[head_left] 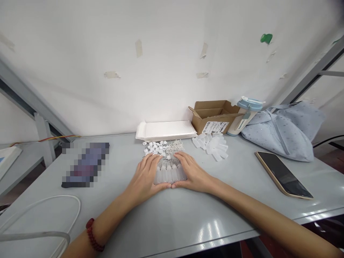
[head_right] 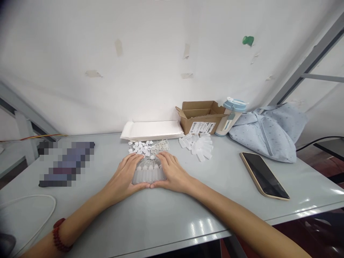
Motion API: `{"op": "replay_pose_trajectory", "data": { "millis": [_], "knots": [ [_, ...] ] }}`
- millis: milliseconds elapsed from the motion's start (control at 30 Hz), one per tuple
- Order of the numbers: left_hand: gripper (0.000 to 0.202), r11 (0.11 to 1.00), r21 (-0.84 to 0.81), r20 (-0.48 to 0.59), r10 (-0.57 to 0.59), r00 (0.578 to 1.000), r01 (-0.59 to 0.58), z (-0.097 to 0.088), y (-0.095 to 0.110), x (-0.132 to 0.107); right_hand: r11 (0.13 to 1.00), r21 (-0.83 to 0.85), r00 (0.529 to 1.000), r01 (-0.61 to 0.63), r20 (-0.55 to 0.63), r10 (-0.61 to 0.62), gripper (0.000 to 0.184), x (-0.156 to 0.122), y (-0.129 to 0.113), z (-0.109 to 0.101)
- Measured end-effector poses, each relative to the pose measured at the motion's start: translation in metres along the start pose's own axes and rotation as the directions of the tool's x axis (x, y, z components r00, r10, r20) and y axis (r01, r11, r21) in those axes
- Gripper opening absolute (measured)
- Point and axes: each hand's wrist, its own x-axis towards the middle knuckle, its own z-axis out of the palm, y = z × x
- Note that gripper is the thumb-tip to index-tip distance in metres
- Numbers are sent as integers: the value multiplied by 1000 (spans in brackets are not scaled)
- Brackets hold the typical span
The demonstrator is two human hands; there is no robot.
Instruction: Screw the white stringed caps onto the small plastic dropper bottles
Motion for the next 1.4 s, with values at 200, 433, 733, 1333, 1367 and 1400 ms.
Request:
{"op": "replay_pose_trajectory", "data": {
  "millis": [200, 433, 733, 1333, 1367, 1400],
  "knots": [
    [81, 999, 32, -27, 25, 999, -24, 0, 1, 0, 1000, -6, 1000, 1, 2, -1, 91, 2, 1, 0],
    [83, 995, 80, -50, 72, 996, -68, -1, 1, -2, 1000, 13, 1000, 16, -19, -16, 93, 0, 0, -6],
    [36, 999, 12, 37, 35, 999, -36, -22, 0, 15, 987, 26, 946, -160, -281, 161, 49, 1, 29, -38],
    [22, 994, -98, 113, -33, 993, 44, -15, 5, 109, 749, -628, 977, -212, -163, 140, 32, 5, 73, -36],
    [21, 989, -125, 83, -65, 994, 75, -17, 5, 109, 742, -639, 979, -203, -147, 141, 34, 5, 71, -35],
    [21, 982, -155, 51, -102, 993, 109, -20, 4, 109, 737, -647, 981, -194, -131, 143, 35, 4, 70, -34]
  ]
}}
